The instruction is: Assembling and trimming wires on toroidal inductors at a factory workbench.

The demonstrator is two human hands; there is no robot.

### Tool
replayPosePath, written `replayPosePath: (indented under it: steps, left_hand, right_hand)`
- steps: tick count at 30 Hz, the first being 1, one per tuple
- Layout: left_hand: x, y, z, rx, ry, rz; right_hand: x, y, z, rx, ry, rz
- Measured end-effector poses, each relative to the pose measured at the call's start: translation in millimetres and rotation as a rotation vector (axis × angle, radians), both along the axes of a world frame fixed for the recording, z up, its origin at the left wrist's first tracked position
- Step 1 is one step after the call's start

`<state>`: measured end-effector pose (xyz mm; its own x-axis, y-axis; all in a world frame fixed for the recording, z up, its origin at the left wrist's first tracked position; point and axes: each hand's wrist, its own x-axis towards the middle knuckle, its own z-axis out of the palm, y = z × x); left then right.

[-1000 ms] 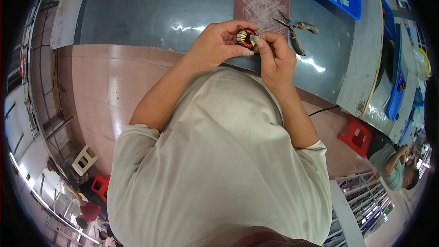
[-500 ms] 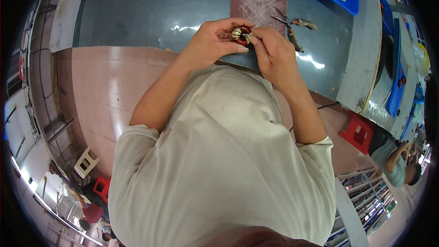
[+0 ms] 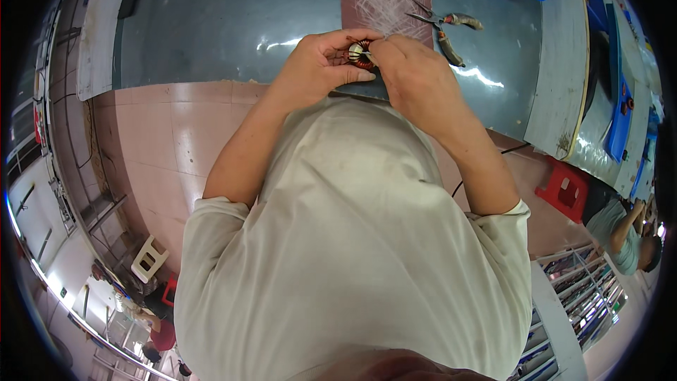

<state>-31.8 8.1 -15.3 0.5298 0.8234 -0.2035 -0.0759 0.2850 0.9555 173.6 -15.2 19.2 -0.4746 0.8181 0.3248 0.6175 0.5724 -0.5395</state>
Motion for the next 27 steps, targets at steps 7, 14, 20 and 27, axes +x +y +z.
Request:
replayPosePath:
  steps: [7, 14, 20, 27]
  left_hand:
    - [-2, -3, -1, 0.0, 0.036, -0.039]
    - [4, -8, 2, 0.095, 0.135, -0.026]
    - [5, -7, 0, 0.088, 0.087, -0.03]
    - [0, -3, -3, 0.115, 0.066, -0.063]
  right_hand:
    - [4, 3, 3, -0.056, -0.069, 0.072]
    - [3, -5, 8, -0.035, -0.156, 0.053]
    - [12, -9, -5, -0.112, 0.093, 0.0]
    - [18, 1, -5, -0.395, 0.282, -0.046]
